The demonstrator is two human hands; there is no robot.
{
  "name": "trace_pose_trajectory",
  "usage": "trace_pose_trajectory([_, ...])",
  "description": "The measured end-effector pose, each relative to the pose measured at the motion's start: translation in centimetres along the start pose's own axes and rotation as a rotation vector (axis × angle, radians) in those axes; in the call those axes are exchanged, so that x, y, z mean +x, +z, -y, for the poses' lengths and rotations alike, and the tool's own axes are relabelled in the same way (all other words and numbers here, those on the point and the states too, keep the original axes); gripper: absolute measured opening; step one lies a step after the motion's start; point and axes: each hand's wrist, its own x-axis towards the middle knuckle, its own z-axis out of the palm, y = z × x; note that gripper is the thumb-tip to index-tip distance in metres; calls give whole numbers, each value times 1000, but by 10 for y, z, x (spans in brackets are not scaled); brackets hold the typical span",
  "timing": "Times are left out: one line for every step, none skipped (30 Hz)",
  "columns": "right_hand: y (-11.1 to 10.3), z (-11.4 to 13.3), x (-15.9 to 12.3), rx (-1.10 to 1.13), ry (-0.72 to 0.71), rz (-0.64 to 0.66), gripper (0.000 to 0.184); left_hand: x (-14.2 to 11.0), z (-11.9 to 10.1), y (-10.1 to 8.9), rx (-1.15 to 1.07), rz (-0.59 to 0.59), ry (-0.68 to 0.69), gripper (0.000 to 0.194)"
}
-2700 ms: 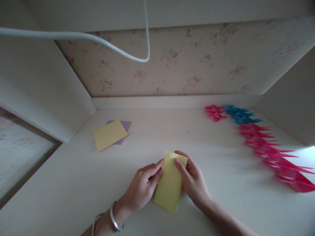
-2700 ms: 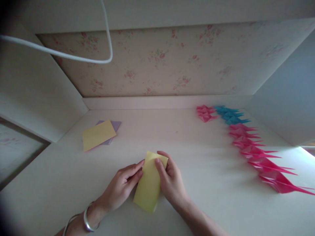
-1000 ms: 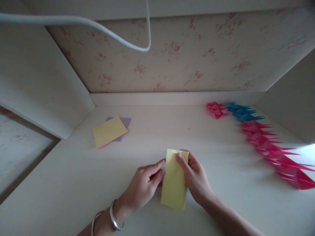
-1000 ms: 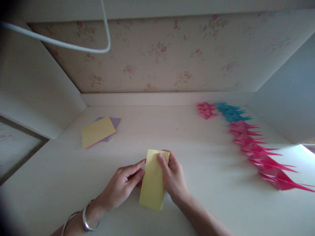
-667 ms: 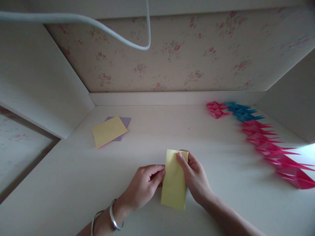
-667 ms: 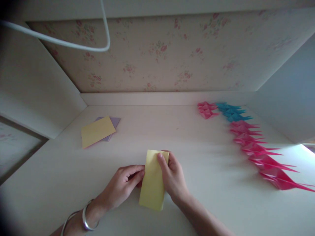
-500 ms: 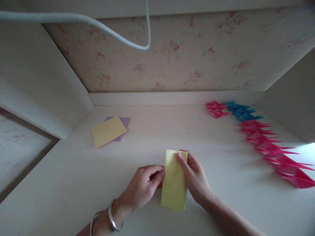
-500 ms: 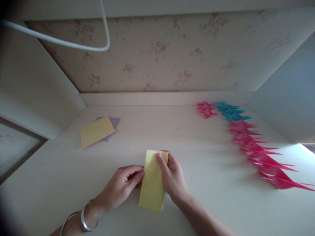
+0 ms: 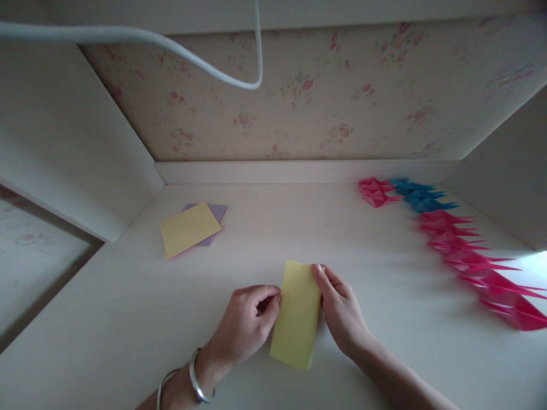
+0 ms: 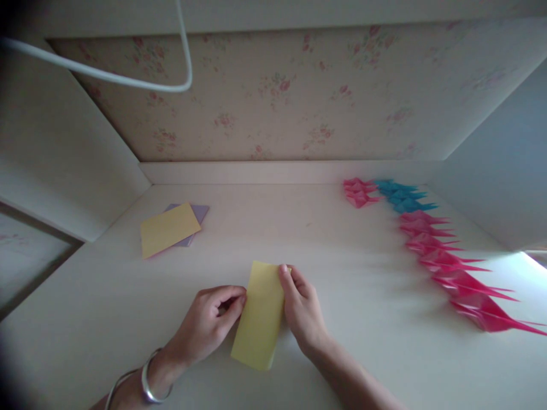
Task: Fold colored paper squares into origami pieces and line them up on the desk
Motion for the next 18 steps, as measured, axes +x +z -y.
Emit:
trace_pose_trajectory([-1,0,0,6,1,2,38,0,0,0,-7,3,-5,22])
trace_pose_trajectory([-2,0,1,12,-1,6,38,0,1,0,-14,4,-7,22])
trace_pose_trajectory([-3,0,1,17,-6,12,38,0,2,0,-19,4,-6,22])
trace_pose_trajectory([-4,-1,2,18,-14,15,39,0,2,0,-21,3,-3,23])
trace_pose_trajectory([-5,-1,3,13,-25,14,39,0,3,0,-19,1,1,23])
trace_pose_trajectory([-6,-2,4,-2,-38,6,39,0,3,0,-14,-1,5,22])
trace_pose_trajectory([-6,-3,4,-25,-51,-6,40,-1,3,0,-7,-3,10,22])
trace_pose_trajectory([-7,-4,5,-51,-62,-21,41,-1,2,0,1,-10,12,22])
trace_pose_trajectory([-7,-4,5,-75,-70,-32,42,-1,2,0,7,-17,13,21])
trace_pose_trajectory([-7,-5,6,-96,-74,-40,43,-1,1,-1,9,-23,12,21])
trace_pose_trajectory([-8,-5,6,-112,-73,-42,43,-1,1,-1,4,-22,8,21])
trace_pose_trajectory([-8,-5,6,-124,-73,-45,44,-1,0,-2,-9,-15,1,21])
trace_pose_trajectory([-8,-5,6,-138,-75,-51,44,-1,-1,-2,-27,-1,-9,21])
trace_pose_trajectory([-8,-5,5,-153,-82,-62,44,-1,-2,-3,-51,19,-20,22])
trace_pose_trajectory([-7,-4,5,-170,-91,-75,44,-1,-3,-3,-80,42,-30,24])
trace_pose_trajectory([-7,-4,5,-184,-101,-86,44,-2,-4,-4,-109,61,-38,25])
trace_pose_trajectory([-7,-4,5,-194,-111,-92,45,-2,-4,-4,-139,73,-42,26])
trace_pose_trajectory([-7,-4,5,-200,-120,-94,45,-3,-3,-3,-163,74,-38,27])
